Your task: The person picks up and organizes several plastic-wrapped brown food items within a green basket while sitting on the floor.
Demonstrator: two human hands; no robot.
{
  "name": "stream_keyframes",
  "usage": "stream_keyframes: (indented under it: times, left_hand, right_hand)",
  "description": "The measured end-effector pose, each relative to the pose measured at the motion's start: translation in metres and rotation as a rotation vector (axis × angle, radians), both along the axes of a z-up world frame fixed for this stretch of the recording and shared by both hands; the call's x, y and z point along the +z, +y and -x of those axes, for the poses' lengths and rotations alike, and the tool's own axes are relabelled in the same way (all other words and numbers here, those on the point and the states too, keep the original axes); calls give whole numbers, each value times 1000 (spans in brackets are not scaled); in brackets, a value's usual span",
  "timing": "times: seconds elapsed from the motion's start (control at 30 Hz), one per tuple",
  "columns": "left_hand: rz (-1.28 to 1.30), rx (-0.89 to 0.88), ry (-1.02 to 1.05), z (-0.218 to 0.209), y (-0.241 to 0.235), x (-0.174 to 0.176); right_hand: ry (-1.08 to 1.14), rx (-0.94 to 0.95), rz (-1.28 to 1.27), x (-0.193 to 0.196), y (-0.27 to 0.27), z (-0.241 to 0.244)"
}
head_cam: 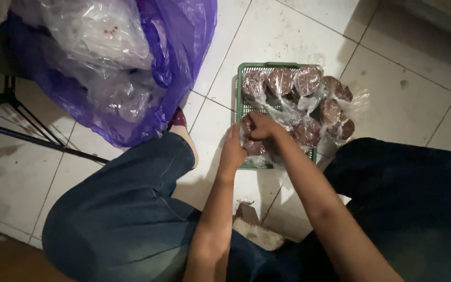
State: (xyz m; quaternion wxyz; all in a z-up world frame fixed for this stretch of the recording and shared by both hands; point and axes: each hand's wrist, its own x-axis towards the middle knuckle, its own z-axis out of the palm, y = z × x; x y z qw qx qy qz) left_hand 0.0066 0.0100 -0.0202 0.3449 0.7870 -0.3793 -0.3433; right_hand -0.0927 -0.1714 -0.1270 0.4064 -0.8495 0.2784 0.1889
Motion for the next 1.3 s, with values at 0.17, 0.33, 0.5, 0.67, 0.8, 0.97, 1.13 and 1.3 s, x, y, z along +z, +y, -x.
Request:
stream_keyframes:
  times: [0.17,0.33,0.5,0.67,0.8,0.97,1.13,1.3]
  left_hand:
    - [-30,12,33,-4,-4,16]
    - [50,54,28,-4,-5,17]
    - [43,155,45,2,-5,-10]
    - [56,358,60,4,-12,-46]
    - [41,458,270,2,-14,-31]
    - [81,525,324,-9,-24,-17]
    - [385,520,465,-15,-34,-14]
    - [180,454,936,-20,-45,52]
  right_hand:
    - [-51,8,67,26,-5,-2]
    - [-35,40,29,63,3,-6]
    - [-90,-69,-118,72,3,-1]
    - [-128,-35,189,48,17,7]
    - [-4,-100,115,52,21,2]
    - [-197,-528,-301,123,17,13]
    - [-264,-891,-571,174,-1,13]
    - [-387,-1025,-906,201,-9,9]
